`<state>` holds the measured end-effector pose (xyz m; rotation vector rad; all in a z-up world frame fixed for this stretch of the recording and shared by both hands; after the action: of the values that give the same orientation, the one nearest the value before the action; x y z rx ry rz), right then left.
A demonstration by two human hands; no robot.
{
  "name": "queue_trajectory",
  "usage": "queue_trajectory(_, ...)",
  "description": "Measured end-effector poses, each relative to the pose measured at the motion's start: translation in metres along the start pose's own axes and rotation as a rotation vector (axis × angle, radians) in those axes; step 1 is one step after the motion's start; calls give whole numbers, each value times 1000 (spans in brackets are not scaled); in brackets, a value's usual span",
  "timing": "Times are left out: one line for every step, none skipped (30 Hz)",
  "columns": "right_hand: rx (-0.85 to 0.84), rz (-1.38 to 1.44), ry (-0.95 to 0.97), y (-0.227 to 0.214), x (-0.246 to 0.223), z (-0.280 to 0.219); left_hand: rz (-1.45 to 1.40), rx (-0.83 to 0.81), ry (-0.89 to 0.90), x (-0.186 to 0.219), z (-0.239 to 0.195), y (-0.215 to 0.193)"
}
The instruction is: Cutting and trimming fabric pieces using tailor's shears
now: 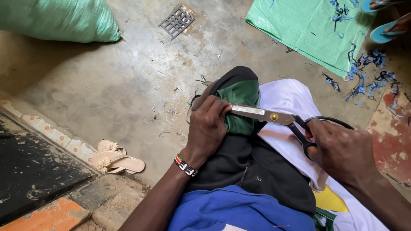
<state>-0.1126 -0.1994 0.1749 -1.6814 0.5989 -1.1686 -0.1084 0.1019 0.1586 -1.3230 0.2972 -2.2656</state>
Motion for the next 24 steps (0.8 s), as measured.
queue_trajectory(1, -1, 0, -2, 0, 1, 0, 1, 1, -1, 1, 1)
queue_trajectory(18, 1, 12, -6, 0, 0, -7, 7, -4, -1, 0, 1)
queue_trajectory(34, 4, 23, -10, 0, -2, -14, 14, -9, -2, 0, 1)
queue_trajectory(36, 3, 22, -14, 0, 0, -13, 16, -8, -1, 1, 1)
queue_trajectory(44, 19, 55, -19, 2, 2, -24, 61, -55, -3, 2, -2)
queue_trajectory(51, 36, 91, -24, 4, 2, -35, 102, -100, -5, 2, -5)
queue_trajectory(51, 37, 93, -27, 7, 3, -35, 101, -99, -6, 3, -6)
queue_trajectory(-89, 131, 188, -21, 16, 2, -62, 83, -162, -10, 4, -6)
queue_trajectory(-226, 225, 286, -15, 23, -1, -88, 64, -225, -15, 3, -5)
queue_trajectory(-227, 223, 289, -18, 26, -3, -92, 62, -225, -15, 5, -6)
queue_trajectory(-259, 224, 331, -20, 30, -6, -104, 14, -222, -16, 7, -4)
queue_trajectory(-291, 225, 371, -21, 34, -10, -115, -34, -222, -16, 9, -2)
queue_trajectory(-294, 224, 372, -18, 36, -15, -117, -36, -223, -17, 12, -2)
queue_trajectory(-240, 234, 350, -17, 37, -18, -127, -81, -226, -18, 14, 0)
queue_trajectory(-186, 244, 329, -17, 39, -21, -136, -127, -229, -19, 16, 2)
queue_trajectory(-185, 246, 326, -20, 37, -22, -134, -125, -230, -20, 16, 2)
queue_trajectory(-203, 288, 348, -21, 37, -23, -142, -157, -195, -19, 16, 3)
queue_trajectory(-221, 328, 372, -23, 37, -25, -152, -188, -160, -18, 16, 5)
queue_trajectory(-221, 327, 371, -21, 37, -26, -153, -187, -161, -20, 15, 6)
queue_trajectory(-235, 325, 389, -18, 38, -28, -130, -229, -168, -23, 13, 9)
queue_trajectory(-249, 322, 407, -15, 38, -30, -107, -272, -175, -26, 11, 11)
queue_trajectory(-248, 323, 404, -17, 38, -30, -105, -269, -176, -23, 12, 9)
queue_trajectory(-263, 306, 407, -18, 37, -30, -110, -237, -144, -18, 13, 4)
queue_trajectory(-279, 291, 409, -19, 37, -30, -114, -206, -112, -12, 14, 0)
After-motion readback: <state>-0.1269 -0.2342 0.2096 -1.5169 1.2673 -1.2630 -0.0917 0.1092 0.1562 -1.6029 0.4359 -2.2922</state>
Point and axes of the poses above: each hand's wrist, its own z-axis towards the middle knuckle, its own y-axis out of the palm, x = y × z, the point moved 6 cm from there along z, towards the middle knuckle, and after that the axes turned 2 degrees about -y, right-handed, at the moved point
